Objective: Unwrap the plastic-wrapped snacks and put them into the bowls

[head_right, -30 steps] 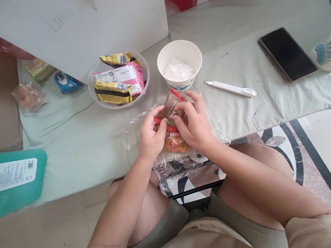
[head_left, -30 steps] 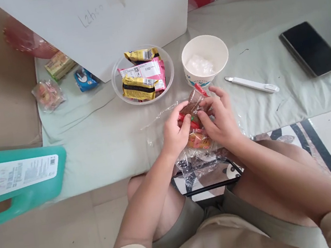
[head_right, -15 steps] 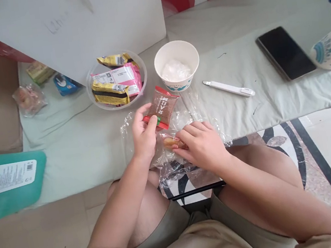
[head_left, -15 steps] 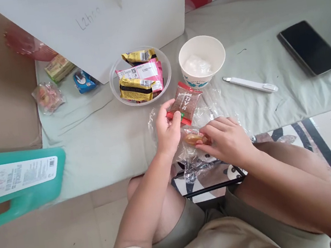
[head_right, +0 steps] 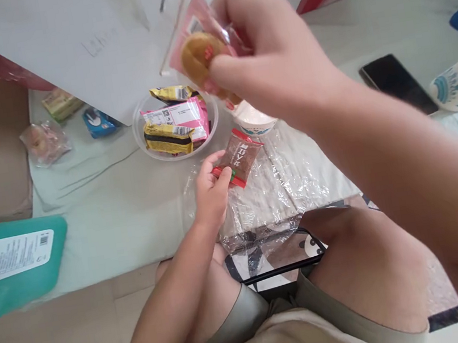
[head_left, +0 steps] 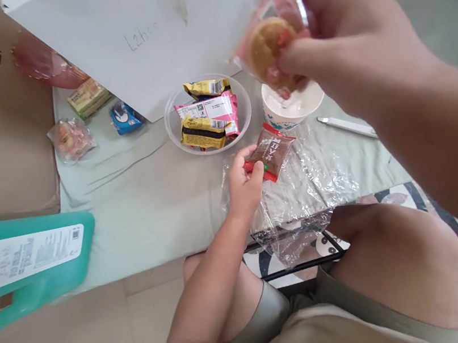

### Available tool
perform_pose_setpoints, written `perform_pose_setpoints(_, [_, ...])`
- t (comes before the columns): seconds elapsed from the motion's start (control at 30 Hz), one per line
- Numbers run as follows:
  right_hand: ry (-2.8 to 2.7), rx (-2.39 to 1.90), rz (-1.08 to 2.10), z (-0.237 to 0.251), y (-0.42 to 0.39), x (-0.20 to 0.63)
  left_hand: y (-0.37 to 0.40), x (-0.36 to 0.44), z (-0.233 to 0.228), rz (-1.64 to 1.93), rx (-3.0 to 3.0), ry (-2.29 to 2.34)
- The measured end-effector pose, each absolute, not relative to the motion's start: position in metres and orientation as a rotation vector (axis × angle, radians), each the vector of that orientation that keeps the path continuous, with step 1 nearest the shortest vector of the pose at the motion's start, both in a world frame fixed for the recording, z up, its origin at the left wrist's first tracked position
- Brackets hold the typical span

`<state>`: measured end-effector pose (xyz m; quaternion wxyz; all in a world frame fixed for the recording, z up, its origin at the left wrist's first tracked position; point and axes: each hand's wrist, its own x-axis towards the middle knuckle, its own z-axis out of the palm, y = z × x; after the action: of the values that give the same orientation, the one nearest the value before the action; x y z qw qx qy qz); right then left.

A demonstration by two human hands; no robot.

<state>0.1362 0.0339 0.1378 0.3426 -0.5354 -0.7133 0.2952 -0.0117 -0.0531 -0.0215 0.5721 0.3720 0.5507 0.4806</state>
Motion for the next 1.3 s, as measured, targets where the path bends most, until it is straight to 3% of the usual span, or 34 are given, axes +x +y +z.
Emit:
perform_pose_setpoints(0.1, [-1.803, -1.605, 0.933, 0.142, 0.063, 0.105, -0.052, -0.013, -0.022, 1.110, 0.825, 1.271])
perform_pose_setpoints(0.23, [-1.920, -1.827, 0.630, 0.124, 0.075, 0.087, -0.051, -0.013, -0.021, 1.078, 0.789, 1.274])
perform_pose_setpoints(0.5, [-2.133, -1.807, 0.483, 0.100, 0.083, 0.084, -0.053, -0.010, -0.016, 1.061, 0.751, 1.258])
perform_pose_setpoints(0.8, [-2.339, -1.196, 0.739, 0.018, 0.149, 0.107, -0.052, -0.010, -0.016, 1.062, 0.784, 1.263])
perform_pose_setpoints(1.07, [-2.115, -1.624, 0.409, 0.093, 0.030, 0.133, -0.054, -0.012, -0.012, 1.139, 0.729, 1.124])
perform_pose_setpoints(1.3, [-2.031, -1.732, 0.999, 0.080, -0.036, 0.168, -0.057, -0.010, -0.013, 1.130, 0.678, 0.885])
